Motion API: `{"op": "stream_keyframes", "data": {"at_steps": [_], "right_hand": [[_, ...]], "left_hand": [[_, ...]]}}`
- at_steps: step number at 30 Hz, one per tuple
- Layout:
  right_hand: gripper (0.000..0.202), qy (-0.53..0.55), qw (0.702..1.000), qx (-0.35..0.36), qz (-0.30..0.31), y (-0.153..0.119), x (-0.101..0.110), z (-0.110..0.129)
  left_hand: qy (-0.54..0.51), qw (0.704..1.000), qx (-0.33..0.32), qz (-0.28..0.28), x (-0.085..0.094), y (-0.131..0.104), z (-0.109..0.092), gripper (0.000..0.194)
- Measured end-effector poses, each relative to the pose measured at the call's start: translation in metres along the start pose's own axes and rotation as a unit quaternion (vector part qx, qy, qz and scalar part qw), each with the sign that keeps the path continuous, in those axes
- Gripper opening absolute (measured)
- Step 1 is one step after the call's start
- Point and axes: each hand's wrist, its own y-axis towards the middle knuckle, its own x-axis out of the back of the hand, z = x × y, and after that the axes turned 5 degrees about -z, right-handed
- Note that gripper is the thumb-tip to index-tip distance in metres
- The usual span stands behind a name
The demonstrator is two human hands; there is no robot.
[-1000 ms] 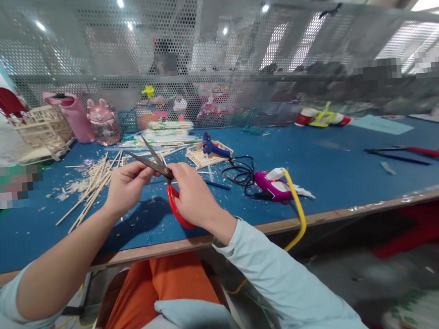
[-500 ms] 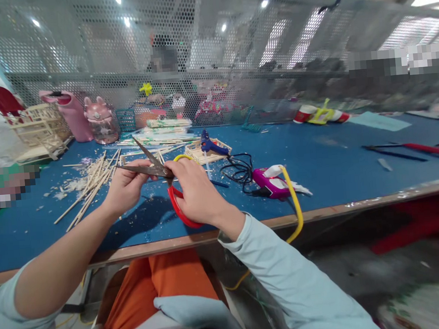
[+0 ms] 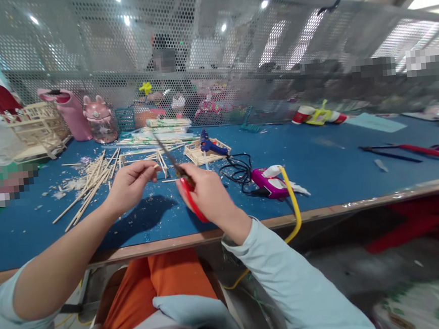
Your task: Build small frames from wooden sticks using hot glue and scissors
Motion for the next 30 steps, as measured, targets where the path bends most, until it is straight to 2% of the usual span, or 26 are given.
{"op": "stream_keyframes", "data": {"at_steps": [3, 5, 9, 11, 14, 18, 21, 23, 26, 28, 30], "right_hand": [[0.03, -0.079, 0.984, -0.159, -0.025, -0.017, 0.022, -0.018], [0.027, -0.158, 0.958, -0.238, 0.036, -0.033, 0.041, -0.029], [0.012, -0.215, 0.929, -0.251, 0.165, -0.065, 0.067, -0.036], [0.012, -0.217, 0.924, -0.241, 0.204, -0.073, 0.067, -0.034], [0.017, -0.237, 0.919, -0.216, 0.228, -0.067, 0.052, -0.035], [0.027, -0.323, 0.898, -0.153, 0.258, -0.034, 0.027, -0.038], [0.027, -0.381, 0.877, -0.117, 0.269, -0.009, 0.017, -0.03], [0.027, -0.362, 0.897, -0.05, 0.25, 0.003, 0.011, -0.019], [0.029, -0.256, 0.93, 0.088, 0.249, 0.016, -0.001, -0.003], [0.026, -0.215, 0.934, 0.131, 0.254, 0.027, -0.012, 0.001], [0.028, -0.206, 0.937, 0.14, 0.243, 0.039, -0.023, 0.0]], "left_hand": [[0.039, 0.999, 0.03, -0.017, -0.002, 0.001, 0.003, 0.025], [0.061, 0.997, 0.049, -0.018, -0.004, 0.001, 0.005, 0.026], [0.111, 0.993, 0.048, 0.005, -0.008, 0.001, 0.009, 0.029], [0.14, 0.989, 0.031, 0.031, -0.01, 0.001, 0.011, 0.03], [0.161, 0.983, 0.03, 0.086, -0.012, -0.003, 0.014, 0.032], [0.147, 0.973, 0.071, 0.16, -0.016, -0.008, 0.015, 0.038], [0.149, 0.967, 0.077, 0.194, -0.017, -0.01, 0.013, 0.04], [0.156, 0.966, 0.075, 0.193, -0.015, -0.01, 0.012, 0.036], [0.158, 0.972, 0.072, 0.161, -0.011, -0.005, 0.01, 0.023], [0.161, 0.974, 0.068, 0.145, -0.006, 0.0, 0.009, 0.017], [0.179, 0.972, 0.062, 0.139, 0.0, 0.007, 0.009, 0.016]]}}
